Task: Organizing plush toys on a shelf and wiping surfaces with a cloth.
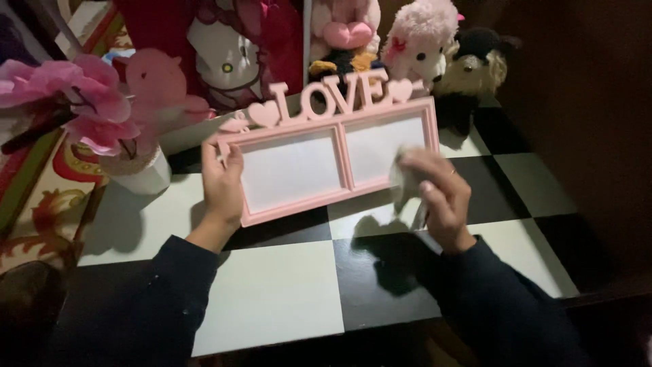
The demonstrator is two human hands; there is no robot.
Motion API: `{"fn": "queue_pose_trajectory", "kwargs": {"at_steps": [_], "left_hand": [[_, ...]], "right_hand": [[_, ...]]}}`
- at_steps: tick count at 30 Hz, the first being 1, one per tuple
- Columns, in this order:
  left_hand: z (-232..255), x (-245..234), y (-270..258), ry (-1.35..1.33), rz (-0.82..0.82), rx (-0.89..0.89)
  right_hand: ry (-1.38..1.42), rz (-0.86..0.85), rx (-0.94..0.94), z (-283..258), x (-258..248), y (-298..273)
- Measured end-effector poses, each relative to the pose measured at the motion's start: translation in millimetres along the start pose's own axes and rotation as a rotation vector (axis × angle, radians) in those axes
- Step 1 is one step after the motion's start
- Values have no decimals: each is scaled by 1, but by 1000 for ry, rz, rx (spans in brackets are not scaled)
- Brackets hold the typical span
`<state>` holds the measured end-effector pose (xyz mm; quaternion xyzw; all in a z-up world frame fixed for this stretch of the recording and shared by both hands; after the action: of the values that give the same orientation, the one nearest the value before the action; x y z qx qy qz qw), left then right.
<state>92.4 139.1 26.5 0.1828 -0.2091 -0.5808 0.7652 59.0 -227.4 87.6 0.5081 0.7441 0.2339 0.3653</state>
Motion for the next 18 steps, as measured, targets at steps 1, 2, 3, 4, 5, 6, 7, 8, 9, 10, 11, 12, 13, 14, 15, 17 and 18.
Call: {"fn": "queue_pose_trajectory", "kwargs": {"at_steps": [1, 2, 3, 4, 5, 6, 7, 8, 9, 10, 11, 12, 13, 14, 15, 17, 18], "left_hand": [[2, 2, 0, 2, -6, 2], [-4, 8, -2, -68, -27, -65], [-10, 14, -5, -137, -48, -133], [-11, 14, -5, -137, -53, -131], [-21, 15, -7, -129, -58, -223], [-30, 15, -10, -119, -61, -317], [-31, 16, -11, -119, -64, -317], [-33, 16, -12, -56, -59, -331], [-35, 16, -13, 6, -54, -345], [-40, 16, -13, 4, -54, -344], [-42, 17, -13, -28, -59, -312], [-44, 17, -13, -57, -67, -283], [-41, 18, -13, -57, -71, -285], [-37, 18, -13, -42, -62, -280], [-33, 17, -12, -27, -54, -275], [-31, 16, -15, 29, -45, -284], [-30, 15, -15, 84, -38, -286]], "right_hand": [[0, 6, -1, 2, -1, 7], [-144, 41, 35, 6, -6, 12], [-289, 75, 71, 9, -12, 16], [-291, 81, 71, 28, -11, 14], [-466, 86, 151, 52, -11, 11], [-638, 87, 233, 76, -11, 7], [-638, 90, 235, 83, -4, 6], [-800, -21, 244, 92, 11, 5], [-960, -135, 252, 103, 25, 4], [-963, -135, 252, 98, 35, 7], [-932, -216, 241, 95, 51, 9], [-898, -295, 233, 92, 69, 9], [-899, -293, 236, 88, 71, 11], [-847, -353, 236, 86, 78, 11], [-795, -413, 235, 84, 86, 11], [-811, -458, 269, 91, 80, 11], [-831, -500, 298, 96, 77, 11]]}}
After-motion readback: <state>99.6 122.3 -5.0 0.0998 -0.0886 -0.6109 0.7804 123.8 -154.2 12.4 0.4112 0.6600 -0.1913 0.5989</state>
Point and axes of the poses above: each hand's wrist, its own y-axis towards the middle knuckle, its own x-axis out of the palm, z = x × y, the point moved 9 cm from there along y, towards the middle knuckle, and after that the axes turned 4 degrees about -z, right-handed, at the moved point
